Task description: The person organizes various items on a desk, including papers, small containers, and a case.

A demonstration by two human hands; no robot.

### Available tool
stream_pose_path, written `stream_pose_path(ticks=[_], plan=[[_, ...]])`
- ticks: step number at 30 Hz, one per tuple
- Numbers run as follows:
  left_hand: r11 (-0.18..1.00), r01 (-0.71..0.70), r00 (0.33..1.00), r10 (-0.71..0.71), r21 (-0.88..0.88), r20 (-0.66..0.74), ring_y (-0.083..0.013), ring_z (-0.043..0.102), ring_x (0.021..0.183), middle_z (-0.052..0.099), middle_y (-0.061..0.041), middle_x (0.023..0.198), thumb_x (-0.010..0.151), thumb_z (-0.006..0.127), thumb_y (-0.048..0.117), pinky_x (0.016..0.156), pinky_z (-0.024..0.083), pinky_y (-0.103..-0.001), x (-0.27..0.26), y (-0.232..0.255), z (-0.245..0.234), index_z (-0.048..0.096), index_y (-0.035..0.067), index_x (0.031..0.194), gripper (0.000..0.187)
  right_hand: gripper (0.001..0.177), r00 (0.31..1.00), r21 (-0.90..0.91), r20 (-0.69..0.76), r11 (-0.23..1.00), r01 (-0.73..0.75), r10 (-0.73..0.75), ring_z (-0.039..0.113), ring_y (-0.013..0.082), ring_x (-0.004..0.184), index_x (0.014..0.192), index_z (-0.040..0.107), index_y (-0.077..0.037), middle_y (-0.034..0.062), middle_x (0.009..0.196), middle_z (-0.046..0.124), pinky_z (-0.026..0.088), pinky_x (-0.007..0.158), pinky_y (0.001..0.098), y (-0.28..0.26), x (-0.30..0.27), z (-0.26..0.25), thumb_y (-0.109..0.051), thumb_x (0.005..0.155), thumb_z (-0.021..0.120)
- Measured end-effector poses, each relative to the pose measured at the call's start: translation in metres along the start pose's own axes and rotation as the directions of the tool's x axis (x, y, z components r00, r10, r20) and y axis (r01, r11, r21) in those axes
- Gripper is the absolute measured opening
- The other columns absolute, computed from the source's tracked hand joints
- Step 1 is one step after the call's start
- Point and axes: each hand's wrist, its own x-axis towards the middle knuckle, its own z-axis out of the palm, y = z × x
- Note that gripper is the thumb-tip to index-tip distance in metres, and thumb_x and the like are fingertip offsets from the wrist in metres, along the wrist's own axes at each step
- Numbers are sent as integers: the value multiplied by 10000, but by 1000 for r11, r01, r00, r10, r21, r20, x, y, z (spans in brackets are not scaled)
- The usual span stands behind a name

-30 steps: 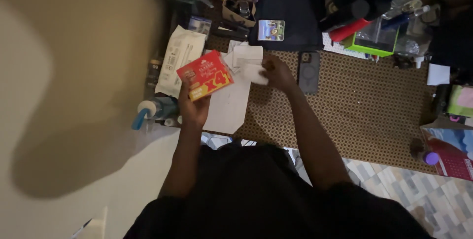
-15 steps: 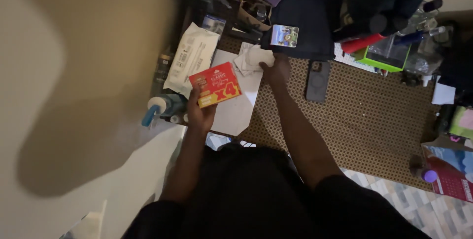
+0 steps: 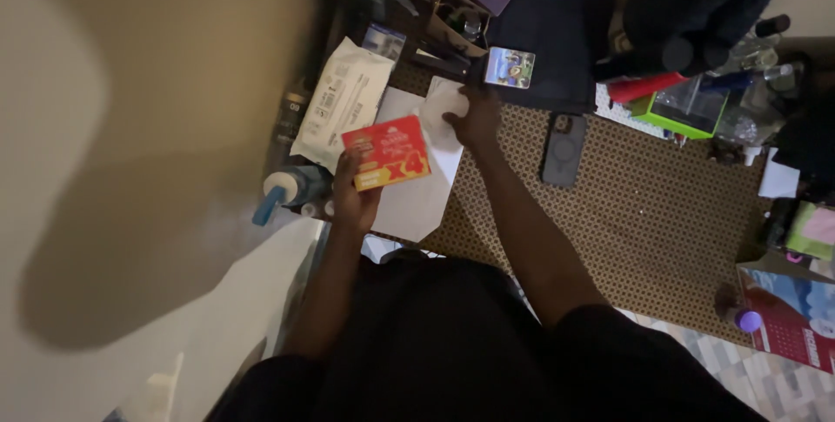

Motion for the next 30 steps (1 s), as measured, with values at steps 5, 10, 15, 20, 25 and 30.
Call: stream_pose_path(ticks=[5, 10, 15, 20, 25, 30], plan=[[945, 61, 988, -102, 321, 113, -129, 668, 1049, 668, -21, 1156, 1008, 697, 169, 899, 560, -322, 31, -7, 13, 589, 79, 1281, 308, 430, 995, 152, -80, 987, -45, 58, 604, 398, 1071, 1122, 688, -78, 204, 1164, 600, 507, 882, 508, 19, -15, 1, -235, 776, 889], [901, 162, 960, -238, 402, 147, -107, 684, 1007, 695, -7, 1106, 998, 664, 231, 878, 569, -304, 78, -19, 48, 606, 83, 1277, 321, 192, 961, 245, -111, 944, -222, 255, 665, 362, 976, 1133, 702, -57, 181, 1027, 684, 520, 849, 488, 110, -58, 77, -173, 980, 700], [881, 306, 910, -382, 361, 162, -151, 688, 972, 689, -17, 1092, 1054, 699, 227, 802, 551, -357, 131, -44, 33, 610, 92, 1224, 234, 263, 812, 652, 208, 542, -530, 545, 704, 197, 842, 1082, 727, -9, 108, 970, 753, 570, 727, 363, 52, -59, 43, -207, 941, 627], [861, 429, 844, -490, 275, 217, -159, 703, 1067, 710, -37, 1156, 1024, 675, 249, 934, 569, -343, 118, -30, 48, 612, 71, 1260, 303, 293, 802, 821, 359, 247, -515, 478, 658, 185, 765, 1071, 713, 8, 112, 922, 714, 529, 666, 351, 56, -45, 47, -241, 1018, 567], [818, 490, 819, -550, 301, 163, -142, 691, 1076, 708, -22, 1167, 998, 678, 283, 919, 566, -339, 101, -16, 46, 615, 92, 1281, 347, 255, 838, 885, 458, -59, -462, 298, 697, 175, 847, 1121, 682, -31, 91, 960, 708, 592, 758, 336, 66, -40, 52, -239, 1026, 567], [837, 519, 804, -547, 173, 234, -199, 697, 1023, 716, -76, 1155, 1087, 670, 319, 827, 551, -373, 108, -23, 1, 634, 70, 1285, 320, 244, 826, 884, 465, -122, -451, 318, 699, 193, 875, 1132, 680, -23, 98, 984, 711, 591, 782, 350, 19, -19, 21, -212, 1018, 578]])
